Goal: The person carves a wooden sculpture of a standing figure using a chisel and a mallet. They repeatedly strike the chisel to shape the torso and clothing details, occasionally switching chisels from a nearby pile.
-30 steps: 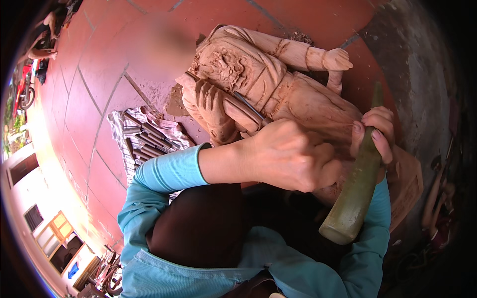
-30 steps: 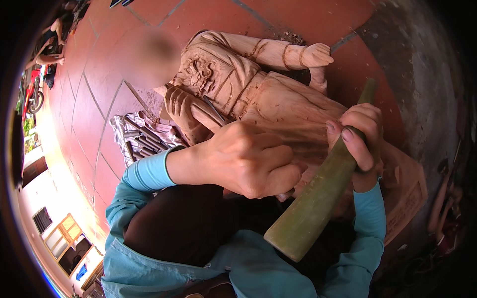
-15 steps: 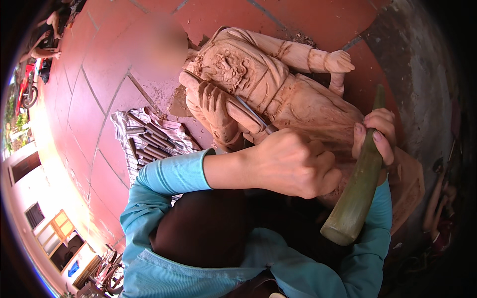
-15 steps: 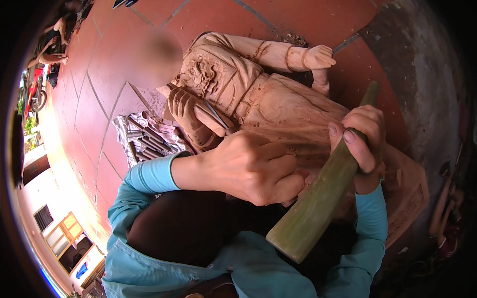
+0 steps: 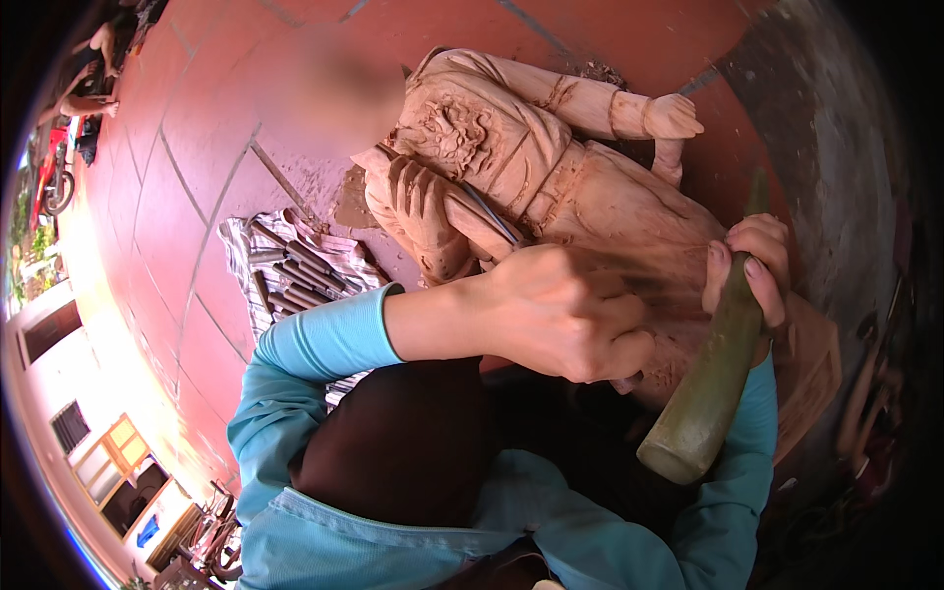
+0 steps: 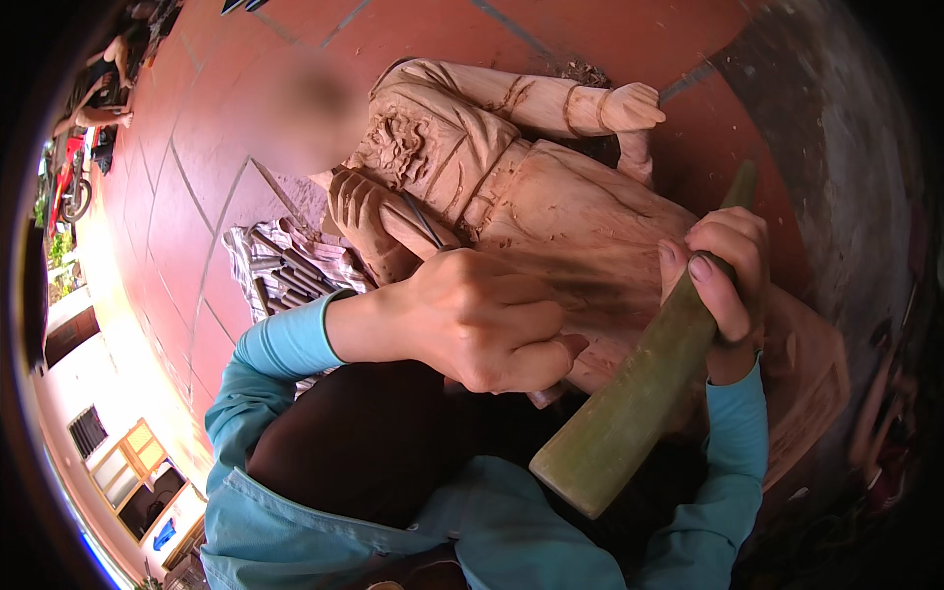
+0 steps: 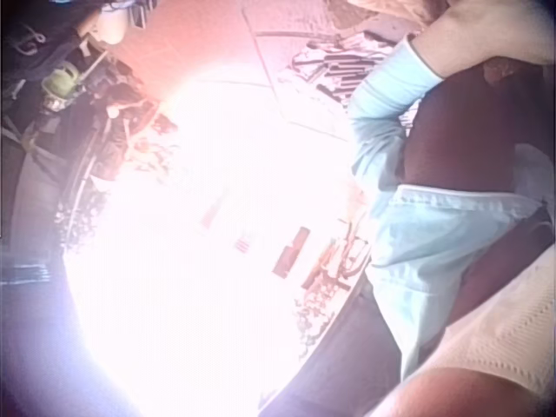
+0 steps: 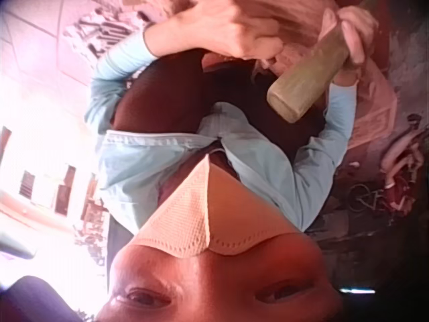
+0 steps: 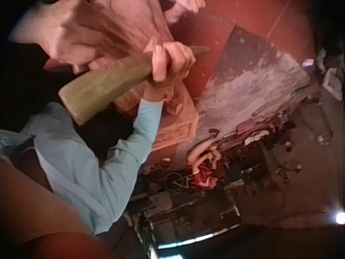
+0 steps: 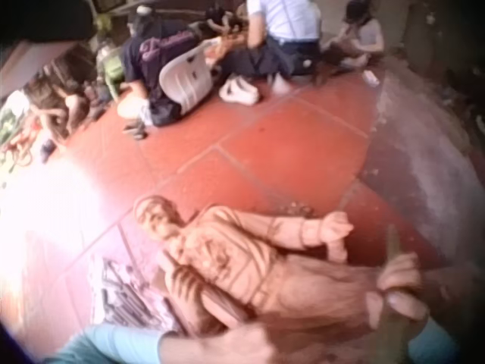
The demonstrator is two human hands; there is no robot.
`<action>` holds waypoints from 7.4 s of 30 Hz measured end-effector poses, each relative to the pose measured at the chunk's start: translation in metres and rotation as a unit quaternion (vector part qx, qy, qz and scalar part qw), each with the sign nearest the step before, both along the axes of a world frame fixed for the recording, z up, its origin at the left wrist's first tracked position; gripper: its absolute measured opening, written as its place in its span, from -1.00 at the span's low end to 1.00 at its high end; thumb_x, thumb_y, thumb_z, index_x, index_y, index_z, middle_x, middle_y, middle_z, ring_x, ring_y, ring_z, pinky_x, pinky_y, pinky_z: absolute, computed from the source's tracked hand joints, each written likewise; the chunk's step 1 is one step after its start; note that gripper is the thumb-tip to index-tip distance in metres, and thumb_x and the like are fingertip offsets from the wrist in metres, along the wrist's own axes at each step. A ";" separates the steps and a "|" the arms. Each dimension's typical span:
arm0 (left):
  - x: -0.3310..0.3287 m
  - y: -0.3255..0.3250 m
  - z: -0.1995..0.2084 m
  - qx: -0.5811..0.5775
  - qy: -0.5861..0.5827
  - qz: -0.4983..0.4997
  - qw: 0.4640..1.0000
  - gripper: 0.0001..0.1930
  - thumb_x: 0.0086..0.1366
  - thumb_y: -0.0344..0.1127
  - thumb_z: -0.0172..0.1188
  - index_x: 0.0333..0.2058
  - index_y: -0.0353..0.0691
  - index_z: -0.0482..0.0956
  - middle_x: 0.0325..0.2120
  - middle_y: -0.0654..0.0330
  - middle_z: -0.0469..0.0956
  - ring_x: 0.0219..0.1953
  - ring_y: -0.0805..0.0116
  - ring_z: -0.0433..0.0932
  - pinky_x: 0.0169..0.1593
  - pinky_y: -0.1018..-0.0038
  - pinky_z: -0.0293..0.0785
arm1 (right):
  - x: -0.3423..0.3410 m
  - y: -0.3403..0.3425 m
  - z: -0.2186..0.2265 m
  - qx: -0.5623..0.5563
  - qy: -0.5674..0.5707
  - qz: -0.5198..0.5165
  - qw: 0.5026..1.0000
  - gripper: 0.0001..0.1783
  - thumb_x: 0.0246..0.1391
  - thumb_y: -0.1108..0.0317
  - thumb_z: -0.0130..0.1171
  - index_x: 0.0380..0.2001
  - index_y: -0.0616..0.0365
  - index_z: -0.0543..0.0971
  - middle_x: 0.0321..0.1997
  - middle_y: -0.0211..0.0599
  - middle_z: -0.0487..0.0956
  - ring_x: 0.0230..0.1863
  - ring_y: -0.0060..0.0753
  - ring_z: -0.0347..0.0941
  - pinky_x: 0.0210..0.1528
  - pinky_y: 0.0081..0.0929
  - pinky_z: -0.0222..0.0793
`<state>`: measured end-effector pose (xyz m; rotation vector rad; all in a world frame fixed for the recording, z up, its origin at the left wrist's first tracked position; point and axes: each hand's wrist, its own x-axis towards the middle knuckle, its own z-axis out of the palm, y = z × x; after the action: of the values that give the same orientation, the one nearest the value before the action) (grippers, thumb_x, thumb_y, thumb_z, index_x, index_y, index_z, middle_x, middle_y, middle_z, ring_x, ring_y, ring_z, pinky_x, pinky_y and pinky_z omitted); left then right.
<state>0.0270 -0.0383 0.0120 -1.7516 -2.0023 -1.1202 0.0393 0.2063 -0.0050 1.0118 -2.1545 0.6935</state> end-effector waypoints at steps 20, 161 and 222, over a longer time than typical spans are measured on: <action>0.002 -0.007 0.015 -0.047 -0.064 -0.013 0.997 -0.82 -0.18 -0.31 0.19 -0.58 -0.20 0.41 -0.71 0.37 0.28 -0.68 0.50 0.38 -0.72 0.55 0.24 | -0.001 0.000 0.000 0.012 -0.006 0.015 1.000 -0.47 0.06 0.64 0.10 0.03 0.03 0.16 -0.32 -0.13 0.36 -0.46 -0.29 0.30 -0.48 -0.27 0.33; -0.011 -0.040 0.009 0.053 -0.033 -0.210 0.976 -0.67 0.18 -0.22 0.16 -0.68 -0.14 0.29 -0.73 0.39 0.24 -0.75 0.53 0.31 -0.76 0.60 0.14 | 0.000 0.002 -0.005 -0.004 -0.006 -0.006 1.000 -0.44 0.01 0.67 0.15 0.04 -0.01 0.23 -0.29 -0.16 0.39 -0.40 -0.23 0.37 -0.40 -0.26 0.39; -0.036 -0.048 0.048 0.242 -0.283 0.245 0.895 -0.73 0.38 -0.39 -0.22 -0.56 -0.13 0.09 -0.78 0.29 0.07 -0.80 0.54 -0.02 -0.76 0.59 -0.05 | -0.001 0.000 0.003 -0.048 -0.017 -0.022 0.998 -0.39 -0.30 0.65 0.41 -0.13 0.01 0.41 -0.33 -0.30 0.44 -0.44 -0.26 0.42 -0.38 -0.28 0.41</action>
<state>-0.0087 -0.0866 0.0598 -0.6590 -2.0183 -1.8587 0.0382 0.2064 -0.0025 0.9067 -2.1447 0.7913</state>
